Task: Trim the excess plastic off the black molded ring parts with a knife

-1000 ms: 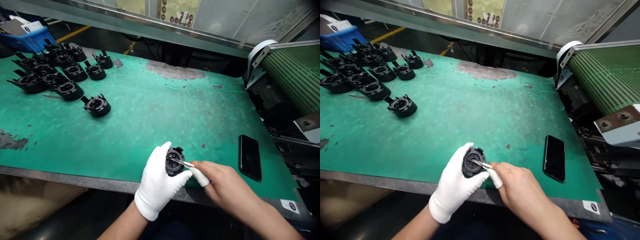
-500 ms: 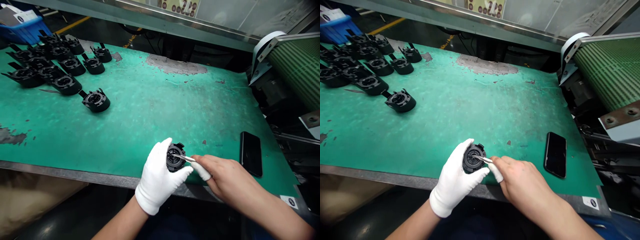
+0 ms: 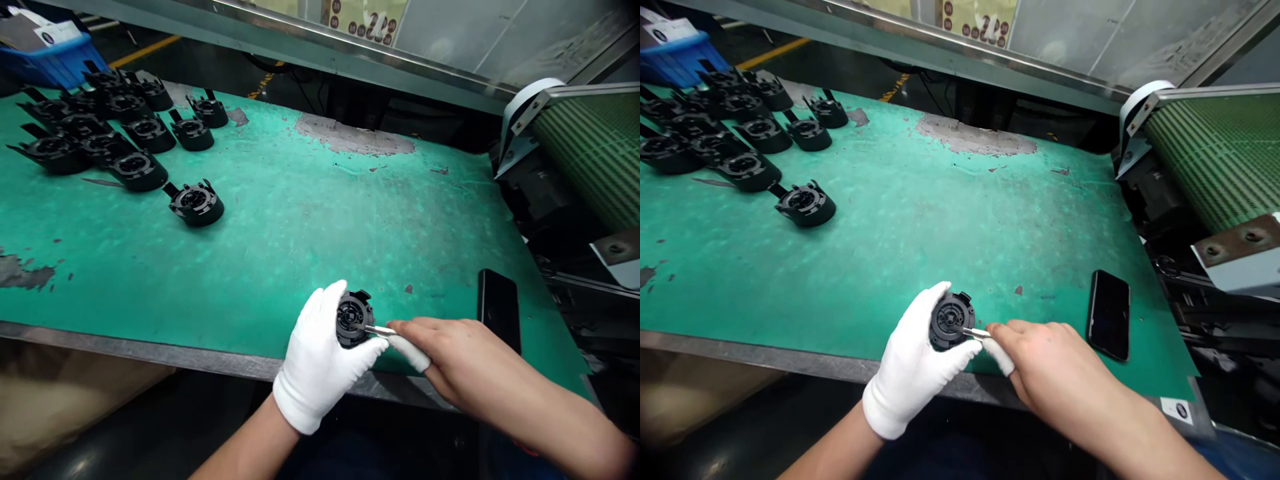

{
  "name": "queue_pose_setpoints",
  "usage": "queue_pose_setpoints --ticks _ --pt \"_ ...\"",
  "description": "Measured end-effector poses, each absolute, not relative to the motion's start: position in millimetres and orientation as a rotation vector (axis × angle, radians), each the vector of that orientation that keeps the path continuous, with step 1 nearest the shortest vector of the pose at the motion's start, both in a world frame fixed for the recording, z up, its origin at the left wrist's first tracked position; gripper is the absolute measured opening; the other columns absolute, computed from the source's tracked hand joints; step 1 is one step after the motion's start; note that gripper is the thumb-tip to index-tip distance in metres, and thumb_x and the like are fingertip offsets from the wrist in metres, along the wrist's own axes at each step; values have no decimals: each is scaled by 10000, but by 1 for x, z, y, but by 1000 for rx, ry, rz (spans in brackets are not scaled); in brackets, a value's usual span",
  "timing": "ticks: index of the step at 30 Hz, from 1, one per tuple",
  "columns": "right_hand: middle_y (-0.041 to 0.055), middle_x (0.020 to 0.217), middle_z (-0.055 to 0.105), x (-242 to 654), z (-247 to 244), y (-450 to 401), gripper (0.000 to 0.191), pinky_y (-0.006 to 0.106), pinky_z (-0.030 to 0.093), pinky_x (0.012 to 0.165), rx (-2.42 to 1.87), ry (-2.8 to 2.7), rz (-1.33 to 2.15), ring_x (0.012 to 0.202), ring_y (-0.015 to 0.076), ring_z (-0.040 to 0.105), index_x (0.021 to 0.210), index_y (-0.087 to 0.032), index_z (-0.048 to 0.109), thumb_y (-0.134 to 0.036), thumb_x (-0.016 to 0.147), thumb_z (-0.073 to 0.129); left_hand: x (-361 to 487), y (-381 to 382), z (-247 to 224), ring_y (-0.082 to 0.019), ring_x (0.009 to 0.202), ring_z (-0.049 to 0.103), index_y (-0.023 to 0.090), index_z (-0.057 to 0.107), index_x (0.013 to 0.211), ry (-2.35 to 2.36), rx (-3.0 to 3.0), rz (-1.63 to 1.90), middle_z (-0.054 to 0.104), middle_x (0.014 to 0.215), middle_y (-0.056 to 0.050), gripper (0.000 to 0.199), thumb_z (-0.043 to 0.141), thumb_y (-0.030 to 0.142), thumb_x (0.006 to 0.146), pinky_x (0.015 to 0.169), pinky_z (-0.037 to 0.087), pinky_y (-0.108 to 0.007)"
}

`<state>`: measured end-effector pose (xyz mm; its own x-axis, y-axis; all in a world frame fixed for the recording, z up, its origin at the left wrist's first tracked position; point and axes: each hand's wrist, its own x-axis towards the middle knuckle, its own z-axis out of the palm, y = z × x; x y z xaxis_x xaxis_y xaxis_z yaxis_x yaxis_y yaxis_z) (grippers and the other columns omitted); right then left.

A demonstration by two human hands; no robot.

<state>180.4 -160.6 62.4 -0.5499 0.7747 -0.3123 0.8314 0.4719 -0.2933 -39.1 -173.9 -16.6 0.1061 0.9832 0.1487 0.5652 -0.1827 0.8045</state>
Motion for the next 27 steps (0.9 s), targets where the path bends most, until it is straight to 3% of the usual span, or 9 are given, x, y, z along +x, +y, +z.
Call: queue_pose_setpoints --ticks 5,9,13,20,23,27 --pt "18 1177 726 184 58 -150 387 386 572 807 1544 2521 -539 999 239 711 1269 -314 588 -209 928 437 -40 -175 -19 -254 1343 495 229 353 1459 1506 1855 939 527 1411 -88 847 728 588 789 1191 394 -452" --pt "7 1066 747 185 57 -134 360 347 533 732 1443 2510 -453 916 234 719 1227 -333 614 -211 923 467 -39 -174 -20 -243 1332 503 213 352 1451 1528 1889 950 532 1400 -91 843 732 576 791 1190 396 -437" --pt "-14 941 738 185 63 -124 314 282 431 630 1354 2601 -434 811 183 701 1192 -326 629 -219 933 486 -38 -174 -18 -254 1321 516 207 363 1442 1540 1900 935 544 1384 -98 836 735 569 787 1178 408 -446" --pt "-23 858 708 183 64 -109 330 304 256 533 1269 2602 -274 729 176 668 1226 -330 617 -238 939 482 -36 -173 -16 -251 1304 533 206 389 1431 1568 1890 913 558 1374 -87 824 756 538 773 1168 421 -431" --pt "-16 872 714 185 64 -107 313 295 276 533 1259 2598 -340 721 171 666 1209 -313 628 -242 944 477 -36 -172 -16 -253 1301 535 209 397 1433 1563 1872 890 563 1367 -82 826 763 530 766 1168 420 -431" --pt "13 876 735 188 64 -122 258 260 392 591 1294 2543 -609 741 167 681 1111 -265 667 -238 962 457 -37 -172 -16 -254 1314 522 206 390 1440 1549 1875 892 545 1388 -86 816 752 526 783 1170 418 -431"
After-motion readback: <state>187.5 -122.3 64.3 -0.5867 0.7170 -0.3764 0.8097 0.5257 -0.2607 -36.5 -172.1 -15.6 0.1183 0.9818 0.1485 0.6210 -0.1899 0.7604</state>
